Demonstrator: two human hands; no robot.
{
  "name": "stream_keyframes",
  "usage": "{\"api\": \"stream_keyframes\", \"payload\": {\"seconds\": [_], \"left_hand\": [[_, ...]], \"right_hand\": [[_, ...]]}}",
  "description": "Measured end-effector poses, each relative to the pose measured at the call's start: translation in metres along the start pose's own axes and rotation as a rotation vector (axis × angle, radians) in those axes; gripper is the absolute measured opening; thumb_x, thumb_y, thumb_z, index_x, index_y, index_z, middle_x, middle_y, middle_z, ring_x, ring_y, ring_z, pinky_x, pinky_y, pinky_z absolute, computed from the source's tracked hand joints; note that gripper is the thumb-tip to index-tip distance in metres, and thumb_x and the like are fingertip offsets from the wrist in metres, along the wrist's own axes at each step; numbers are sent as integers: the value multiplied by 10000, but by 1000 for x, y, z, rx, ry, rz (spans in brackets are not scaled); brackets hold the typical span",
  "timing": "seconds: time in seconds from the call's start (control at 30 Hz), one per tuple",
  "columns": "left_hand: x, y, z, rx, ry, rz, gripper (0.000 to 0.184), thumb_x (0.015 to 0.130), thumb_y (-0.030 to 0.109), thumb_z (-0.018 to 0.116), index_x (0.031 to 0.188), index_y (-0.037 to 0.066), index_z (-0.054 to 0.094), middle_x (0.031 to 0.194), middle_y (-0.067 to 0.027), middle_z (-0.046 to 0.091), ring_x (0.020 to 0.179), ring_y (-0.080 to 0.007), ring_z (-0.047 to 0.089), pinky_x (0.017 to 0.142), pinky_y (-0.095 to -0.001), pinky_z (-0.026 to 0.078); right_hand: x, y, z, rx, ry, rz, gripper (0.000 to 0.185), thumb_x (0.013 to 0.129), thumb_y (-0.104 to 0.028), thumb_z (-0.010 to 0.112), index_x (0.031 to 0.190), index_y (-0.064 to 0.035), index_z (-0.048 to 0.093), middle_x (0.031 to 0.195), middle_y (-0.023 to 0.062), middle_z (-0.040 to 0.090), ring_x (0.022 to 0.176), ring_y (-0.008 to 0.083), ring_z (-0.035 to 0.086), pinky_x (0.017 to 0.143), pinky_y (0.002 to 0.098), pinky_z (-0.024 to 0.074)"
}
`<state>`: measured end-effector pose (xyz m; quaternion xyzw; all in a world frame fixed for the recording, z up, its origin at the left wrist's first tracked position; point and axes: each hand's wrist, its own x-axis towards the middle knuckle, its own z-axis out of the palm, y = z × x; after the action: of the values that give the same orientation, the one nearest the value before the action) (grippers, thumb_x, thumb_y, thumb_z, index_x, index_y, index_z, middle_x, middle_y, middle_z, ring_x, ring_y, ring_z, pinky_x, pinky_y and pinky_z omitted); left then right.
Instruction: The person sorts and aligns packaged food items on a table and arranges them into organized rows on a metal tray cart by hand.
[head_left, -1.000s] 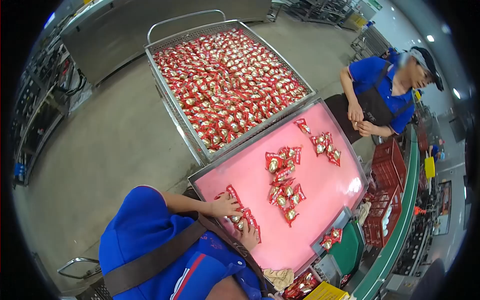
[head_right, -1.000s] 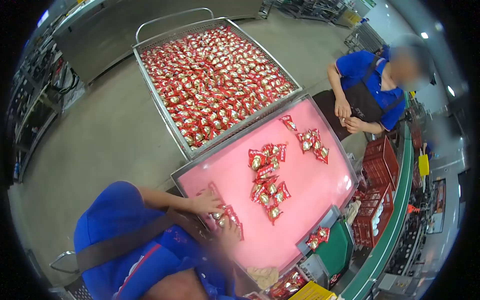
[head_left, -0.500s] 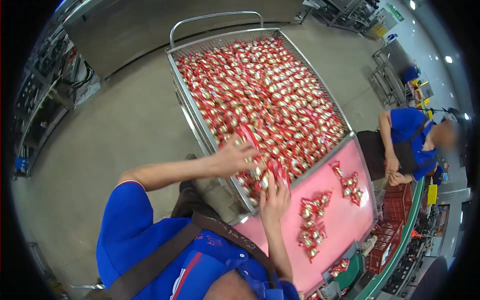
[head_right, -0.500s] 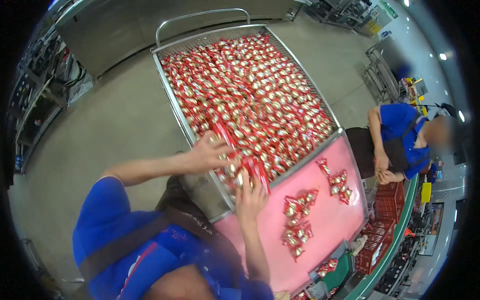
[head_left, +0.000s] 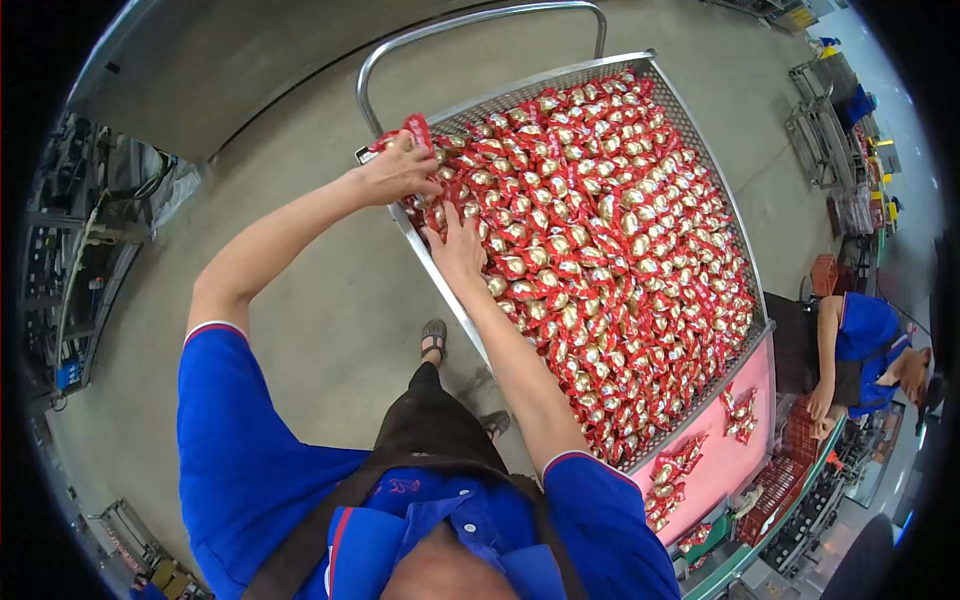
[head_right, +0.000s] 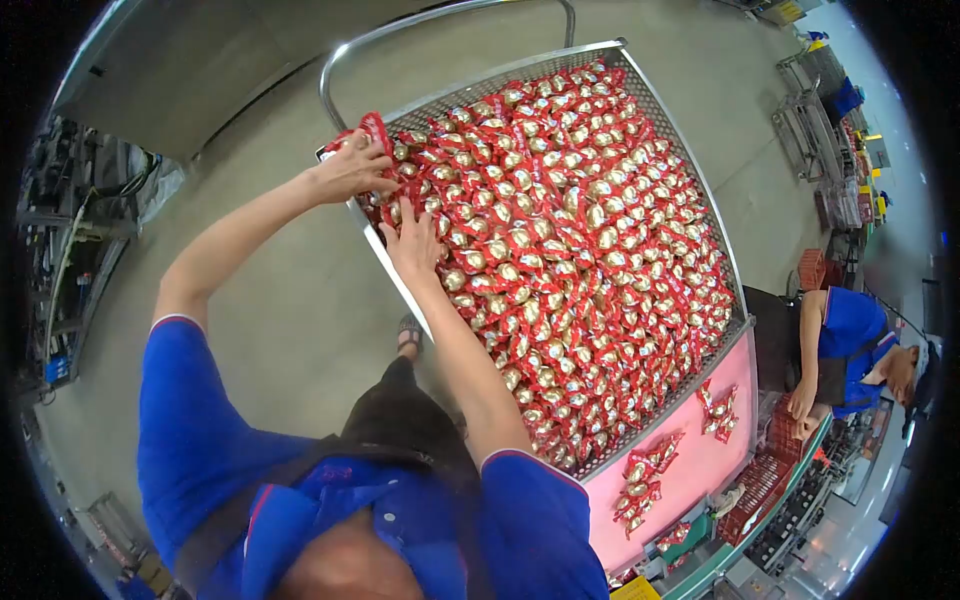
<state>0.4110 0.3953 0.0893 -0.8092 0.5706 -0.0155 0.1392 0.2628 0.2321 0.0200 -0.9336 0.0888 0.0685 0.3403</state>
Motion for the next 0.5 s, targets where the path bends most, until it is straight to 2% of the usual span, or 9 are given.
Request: {"api": "stream_keyframes", "payload": {"seconds": [0.07, 0.13, 0.23, 0.27, 0.37, 0.4, 0.43, 0.47, 0.5], "left_hand": [[14, -5, 20, -32, -58, 79, 491, 838, 194, 751, 1267, 425, 695, 1182, 15, 621, 1210, -211, 537, 1039, -544, 377], [24, -9, 38, -142, -206, 160, 530, 819, 166, 748, 1257, 461, 701, 1204, 7, 604, 1208, -232, 536, 1043, -580, 369], [26, -26, 63, -541, -413, 51, 604, 797, 148, 737, 1315, 453, 683, 1264, -13, 579, 1233, -281, 524, 1064, -589, 371], [29, -33, 72, -684, -530, 12, 695, 759, 155, 729, 1390, 437, 646, 1397, -46, 540, 1282, -351, 493, 1090, -572, 380], [41, -48, 88, -963, -732, 34, 731, 753, 193, 719, 1443, 408, 611, 1534, -63, 467, 1343, -382, 444, 1094, -529, 399], [49, -51, 88, -940, -791, 65, 712, 774, 238, 703, 1474, 318, 600, 1520, -119, 521, 1268, -353, 541, 1016, -481, 473], [57, -54, 107, -1028, -860, 121, 670, 800, 248, 681, 1466, 239, 610, 1351, -176, 652, 1104, -287, 648, 894, -430, 536], [51, -49, 112, -1019, -710, 88, 597, 841, 281, 699, 1428, 195, 637, 1109, -195, 739, 904, -257, 691, 791, -402, 558], [53, -44, 111, -891, -679, 76, 461, 896, 311, 713, 1340, 189, 702, 1011, -152, 760, 854, -247, 690, 783, -395, 556]], "right_hand": [[10, 8, 6, -22, -43, 54, 670, 932, -459, 705, 1507, -195, 484, 1244, 220, 581, 1133, 432, 625, 893, 577, 518], [16, 24, 3, 111, -319, 34, 611, 990, -398, 629, 1532, -154, 485, 1324, 236, 585, 1175, 422, 617, 973, 522, 496], [22, 36, 4, 134, -379, -82, 566, 1005, -321, 606, 1526, -130, 494, 1330, 238, 586, 1191, 410, 615, 988, 501, 498], [18, 32, 0, 130, -357, -148, 562, 1009, -290, 606, 1530, -119, 481, 1328, 231, 584, 1183, 415, 617, 992, 502, 499], [8, 26, 1, 38, -281, -132, 573, 1003, -318, 625, 1541, -201, 467, 1322, 163, 583, 1195, 378, 612, 940, 536, 508], [9, 30, 1, 54, -297, -127, 554, 1008, -336, 609, 1537, -244, 472, 1337, 160, 575, 1229, 354, 595, 936, 541, 509], [5, 33, 4, 56, -270, -126, 549, 1010, -348, 600, 1536, -253, 474, 1363, 174, 566, 1244, 367, 581, 963, 522, 508], [1, 32, 6, 49, -242, -116, 565, 997, -335, 616, 1537, -250, 475, 1380, 197, 564, 1246, 394, 572, 1001, 505, 502], [3, 48, 31, 105, -149, -203, 583, 981, -316, 624, 1538, -230, 476, 1379, 211, 569, 1250, 410, 567, 1020, 497, 500]]}}
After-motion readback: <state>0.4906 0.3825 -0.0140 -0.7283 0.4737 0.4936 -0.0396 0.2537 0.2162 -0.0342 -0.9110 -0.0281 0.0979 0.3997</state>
